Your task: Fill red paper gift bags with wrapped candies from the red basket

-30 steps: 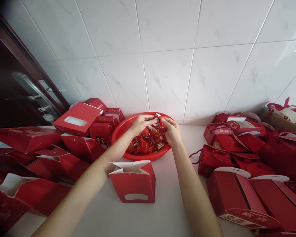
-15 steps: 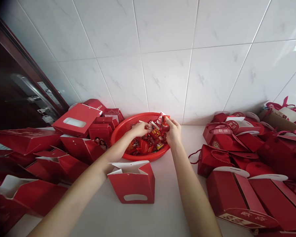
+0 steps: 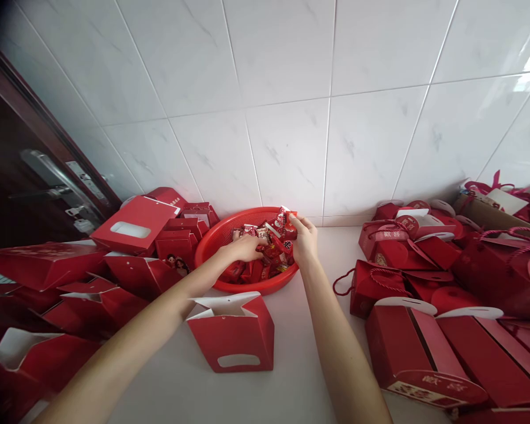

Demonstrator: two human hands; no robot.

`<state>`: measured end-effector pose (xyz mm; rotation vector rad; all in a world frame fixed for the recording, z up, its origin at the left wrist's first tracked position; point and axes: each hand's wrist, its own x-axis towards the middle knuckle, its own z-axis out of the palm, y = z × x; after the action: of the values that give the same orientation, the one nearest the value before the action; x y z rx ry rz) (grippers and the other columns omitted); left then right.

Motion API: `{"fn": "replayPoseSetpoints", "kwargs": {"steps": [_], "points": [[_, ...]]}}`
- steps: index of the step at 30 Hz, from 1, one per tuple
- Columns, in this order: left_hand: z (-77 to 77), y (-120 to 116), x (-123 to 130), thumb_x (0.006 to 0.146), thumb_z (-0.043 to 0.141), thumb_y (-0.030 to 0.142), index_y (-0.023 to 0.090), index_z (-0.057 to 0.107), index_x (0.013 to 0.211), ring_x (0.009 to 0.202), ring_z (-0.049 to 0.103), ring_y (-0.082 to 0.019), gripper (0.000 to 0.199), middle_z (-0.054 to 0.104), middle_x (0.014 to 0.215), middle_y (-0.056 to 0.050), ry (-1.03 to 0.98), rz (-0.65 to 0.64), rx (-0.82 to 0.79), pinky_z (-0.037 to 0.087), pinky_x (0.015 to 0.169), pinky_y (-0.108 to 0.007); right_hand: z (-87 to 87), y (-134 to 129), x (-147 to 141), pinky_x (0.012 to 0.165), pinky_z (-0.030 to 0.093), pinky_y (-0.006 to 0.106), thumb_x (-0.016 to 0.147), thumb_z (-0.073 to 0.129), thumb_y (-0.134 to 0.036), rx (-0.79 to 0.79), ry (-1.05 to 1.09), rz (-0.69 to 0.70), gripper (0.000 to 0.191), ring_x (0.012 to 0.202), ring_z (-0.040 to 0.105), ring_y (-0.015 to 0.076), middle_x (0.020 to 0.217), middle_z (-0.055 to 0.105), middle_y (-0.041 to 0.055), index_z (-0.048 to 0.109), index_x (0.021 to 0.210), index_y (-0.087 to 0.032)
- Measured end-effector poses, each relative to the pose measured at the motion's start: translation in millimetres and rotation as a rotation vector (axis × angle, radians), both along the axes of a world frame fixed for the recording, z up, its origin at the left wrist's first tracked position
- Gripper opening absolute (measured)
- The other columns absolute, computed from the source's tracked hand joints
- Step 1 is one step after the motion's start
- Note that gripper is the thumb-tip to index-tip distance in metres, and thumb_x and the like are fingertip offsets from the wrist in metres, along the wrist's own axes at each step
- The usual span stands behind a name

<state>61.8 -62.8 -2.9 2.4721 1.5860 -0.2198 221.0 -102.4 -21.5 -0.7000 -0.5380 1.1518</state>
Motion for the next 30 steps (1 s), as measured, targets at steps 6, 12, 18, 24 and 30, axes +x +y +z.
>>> {"fn": "replayPoseSetpoints", "kwargs": {"steps": [6, 12, 18, 24, 30], "points": [[9.0, 7.8, -19.5, 0.065, 0.067, 0.016, 0.021, 0.070, 0.059, 0.080, 0.070, -0.028, 0.009, 0.072, 0.066, -0.005, 0.045, 0.001, -0.104, 0.051, 0.085, -0.036, 0.3, 1.3, -0.9, 0.053, 0.049, 0.029, 0.050, 0.085, -0.032, -0.012, 0.042, 0.008, 0.024, 0.058, 0.059, 0.0159, 0.061, 0.068, -0.0012, 0.066, 0.060, -0.021], [3.4, 10.5, -12.3, 0.058, 0.060, 0.003, 0.019, 0.074, 0.065, 0.081, 0.071, -0.029, 0.023, 0.076, 0.074, -0.009, -0.072, -0.075, -0.165, 0.053, 0.080, -0.034, 0.8, 0.2, -1.0, 0.054, 0.049, 0.028, 0.051, 0.084, -0.030, -0.010, 0.021, -0.003, 0.022, 0.059, 0.059, 0.0157, 0.063, 0.067, -0.0021, 0.067, 0.061, -0.021], [2.6, 7.6, 5.2, 0.061, 0.047, -0.002, 0.026, 0.081, 0.095, 0.117, 0.066, -0.020, 0.055, 0.077, 0.114, 0.001, -0.389, -0.336, -0.366, 0.049, 0.100, -0.026, 0.2, 0.5, 0.1, 0.054, 0.049, 0.028, 0.054, 0.082, -0.030, -0.011, -0.013, -0.007, 0.019, 0.058, 0.058, 0.0149, 0.060, 0.065, -0.0031, 0.066, 0.061, -0.021], [-9.2, 20.1, -7.0, 0.066, 0.051, 0.002, 0.021, 0.079, 0.092, 0.102, 0.072, -0.022, 0.043, 0.079, 0.105, -0.004, -0.377, -0.140, -0.214, 0.054, 0.089, -0.027, -0.9, 1.5, -0.1, 0.052, 0.046, 0.027, 0.055, 0.080, -0.030, 0.005, -0.043, -0.035, 0.017, 0.057, 0.056, 0.0140, 0.060, 0.063, -0.0027, 0.066, 0.061, -0.022], [-14.6, 20.5, -17.0, 0.065, 0.066, 0.010, 0.017, 0.073, 0.078, 0.092, 0.071, -0.035, 0.016, 0.077, 0.096, -0.017, -0.140, 0.088, -0.014, 0.054, 0.082, -0.041, 3.1, -1.9, -1.8, 0.052, 0.046, 0.025, 0.052, 0.081, -0.027, -0.002, 0.008, -0.022, 0.017, 0.058, 0.055, 0.0127, 0.060, 0.063, -0.0029, 0.066, 0.059, -0.020]]}}
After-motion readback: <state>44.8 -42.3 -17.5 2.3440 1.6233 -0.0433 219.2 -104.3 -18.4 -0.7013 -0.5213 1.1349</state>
